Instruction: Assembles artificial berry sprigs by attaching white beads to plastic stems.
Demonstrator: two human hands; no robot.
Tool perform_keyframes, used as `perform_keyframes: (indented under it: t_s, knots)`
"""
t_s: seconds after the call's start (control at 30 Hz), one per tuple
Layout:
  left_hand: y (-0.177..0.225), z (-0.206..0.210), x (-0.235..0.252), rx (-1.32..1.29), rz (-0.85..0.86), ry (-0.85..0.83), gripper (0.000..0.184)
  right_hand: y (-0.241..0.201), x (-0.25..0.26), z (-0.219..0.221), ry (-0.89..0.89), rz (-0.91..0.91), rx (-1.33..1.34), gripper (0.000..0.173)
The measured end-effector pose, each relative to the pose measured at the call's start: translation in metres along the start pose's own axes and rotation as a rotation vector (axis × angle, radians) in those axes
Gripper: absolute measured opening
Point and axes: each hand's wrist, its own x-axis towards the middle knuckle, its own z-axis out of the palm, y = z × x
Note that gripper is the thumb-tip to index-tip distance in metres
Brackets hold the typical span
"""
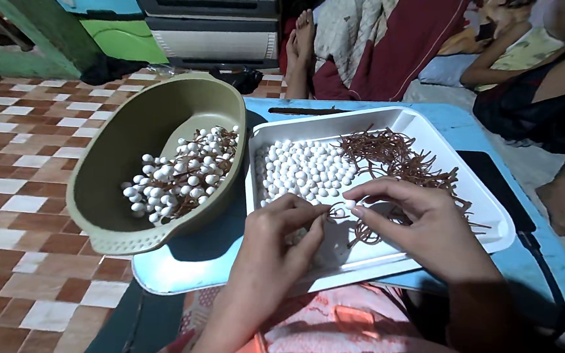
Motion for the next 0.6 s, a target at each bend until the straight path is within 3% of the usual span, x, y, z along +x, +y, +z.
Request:
perform_keyframes:
  t_s: [0.47,0.6]
  knots:
    - [-0.0009,-0.0011,-0.0013,0.064,0.033,-0.044,0.019,-0.0048,0.0054,0.0073,-0.059,-0.064,-0.068,0.016]
    - [-0.0003,-0.0025,0.0016,-0.063,-0.034,0.054,0.019,-0.0061,0.0083,0.0037,-0.065,0.07,-0.094,0.023]
